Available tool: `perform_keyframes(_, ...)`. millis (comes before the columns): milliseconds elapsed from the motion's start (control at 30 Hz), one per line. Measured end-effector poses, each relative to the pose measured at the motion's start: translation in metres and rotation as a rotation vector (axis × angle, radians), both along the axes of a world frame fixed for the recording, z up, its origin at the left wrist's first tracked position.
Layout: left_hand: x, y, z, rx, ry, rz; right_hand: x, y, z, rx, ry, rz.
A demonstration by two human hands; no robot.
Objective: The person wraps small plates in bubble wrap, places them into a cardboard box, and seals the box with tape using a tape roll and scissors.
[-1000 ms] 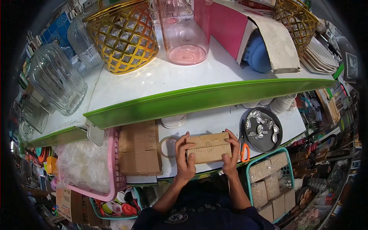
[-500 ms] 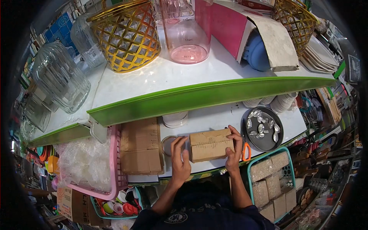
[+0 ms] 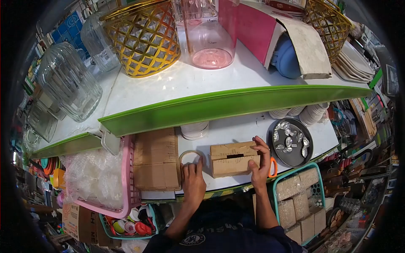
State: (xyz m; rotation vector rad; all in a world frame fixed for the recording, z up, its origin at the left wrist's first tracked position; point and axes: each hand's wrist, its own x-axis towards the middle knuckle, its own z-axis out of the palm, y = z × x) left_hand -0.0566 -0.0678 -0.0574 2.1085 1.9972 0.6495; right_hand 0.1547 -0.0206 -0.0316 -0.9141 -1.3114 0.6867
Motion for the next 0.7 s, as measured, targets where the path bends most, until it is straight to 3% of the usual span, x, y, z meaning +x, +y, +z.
perform_keyframes(200, 0.003, -0.003, 0.012, 0.180, -0.250, 0.072, 0.004, 0.001, 0.003, -0.009, -0.021, -0.012)
perform_keyframes(267, 0.005, -0.008, 0.029, 0.092, -0.692, -0.008, 0.006, 0.000, 0.006, -0.008, -0.035, -0.018)
perform_keyframes(367, 0.002, -0.011, 0.014, 0.230, -0.767, -0.045, 0.006, -0.001, 0.010, 0.012, -0.050, -0.026)
perform_keyframes(467, 0.006, -0.017, 0.028, 0.344, -0.927, -0.086, 0.006, -0.005, 0.019, 0.064, -0.078, -0.066)
perform_keyframes(633, 0.006, -0.024, 0.045, 0.464, -0.955, -0.217, -0.001, -0.023, 0.045, 0.172, -0.240, -0.211)
perform_keyframes(700, 0.008, -0.025, 0.049, 0.495, -0.971, -0.225, -0.007, -0.033, 0.054, 0.333, -0.303, -0.234)
